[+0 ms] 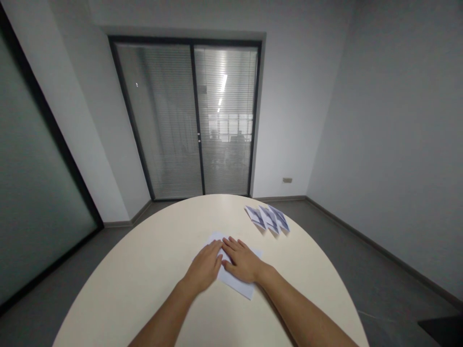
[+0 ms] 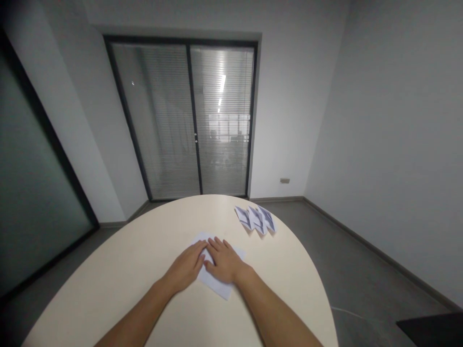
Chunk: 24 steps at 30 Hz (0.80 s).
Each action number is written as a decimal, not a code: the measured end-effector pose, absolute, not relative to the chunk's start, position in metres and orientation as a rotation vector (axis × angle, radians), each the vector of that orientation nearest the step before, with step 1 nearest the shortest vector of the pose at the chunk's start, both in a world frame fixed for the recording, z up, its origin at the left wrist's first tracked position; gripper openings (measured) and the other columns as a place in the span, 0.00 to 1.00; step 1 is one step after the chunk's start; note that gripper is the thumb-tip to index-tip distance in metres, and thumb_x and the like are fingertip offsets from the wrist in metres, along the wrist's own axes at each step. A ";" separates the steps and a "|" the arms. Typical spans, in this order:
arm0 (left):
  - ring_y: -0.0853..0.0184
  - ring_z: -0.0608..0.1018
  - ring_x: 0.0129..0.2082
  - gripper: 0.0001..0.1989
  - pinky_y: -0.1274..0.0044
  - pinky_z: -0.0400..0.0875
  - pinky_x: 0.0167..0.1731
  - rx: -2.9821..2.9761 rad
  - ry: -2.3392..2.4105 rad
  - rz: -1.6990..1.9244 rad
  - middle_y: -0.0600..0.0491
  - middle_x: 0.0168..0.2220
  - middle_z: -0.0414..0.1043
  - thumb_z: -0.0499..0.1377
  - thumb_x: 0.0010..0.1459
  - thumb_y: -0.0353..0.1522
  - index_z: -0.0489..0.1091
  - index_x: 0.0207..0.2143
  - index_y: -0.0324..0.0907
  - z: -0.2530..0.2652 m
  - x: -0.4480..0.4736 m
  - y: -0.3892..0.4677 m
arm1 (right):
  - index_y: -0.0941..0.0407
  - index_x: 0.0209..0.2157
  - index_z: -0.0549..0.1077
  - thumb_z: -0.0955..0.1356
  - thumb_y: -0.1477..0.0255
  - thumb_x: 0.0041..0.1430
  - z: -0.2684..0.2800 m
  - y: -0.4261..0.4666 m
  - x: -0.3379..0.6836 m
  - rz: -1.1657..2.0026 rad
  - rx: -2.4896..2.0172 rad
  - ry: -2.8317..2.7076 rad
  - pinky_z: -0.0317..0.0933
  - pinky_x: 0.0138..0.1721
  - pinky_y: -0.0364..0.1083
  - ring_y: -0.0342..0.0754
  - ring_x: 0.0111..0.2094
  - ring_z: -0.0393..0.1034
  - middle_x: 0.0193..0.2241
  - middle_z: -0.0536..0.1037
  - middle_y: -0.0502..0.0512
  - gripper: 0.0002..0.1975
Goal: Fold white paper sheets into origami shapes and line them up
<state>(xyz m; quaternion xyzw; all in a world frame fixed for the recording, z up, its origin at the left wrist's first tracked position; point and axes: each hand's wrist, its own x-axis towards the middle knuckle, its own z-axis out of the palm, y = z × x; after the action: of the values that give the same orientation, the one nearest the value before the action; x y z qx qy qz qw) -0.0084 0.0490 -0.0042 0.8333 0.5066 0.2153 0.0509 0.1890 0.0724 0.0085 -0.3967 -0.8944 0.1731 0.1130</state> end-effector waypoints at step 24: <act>0.50 0.53 0.71 0.31 0.54 0.45 0.69 2.331 2.148 0.281 0.38 0.71 0.50 0.44 0.69 0.40 0.55 0.68 0.31 -0.001 -0.002 0.045 | 0.61 0.70 0.55 0.58 0.56 0.69 0.008 0.079 0.195 0.387 -1.292 -2.572 0.37 0.70 0.60 0.60 0.72 0.41 0.71 0.51 0.65 0.35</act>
<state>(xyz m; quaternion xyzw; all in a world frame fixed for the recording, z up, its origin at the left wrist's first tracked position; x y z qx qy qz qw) -0.0019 0.0446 -0.0011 0.7324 0.6748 0.0883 -0.0202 0.1953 0.0792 0.0082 -0.4418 -0.8794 0.1322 0.1182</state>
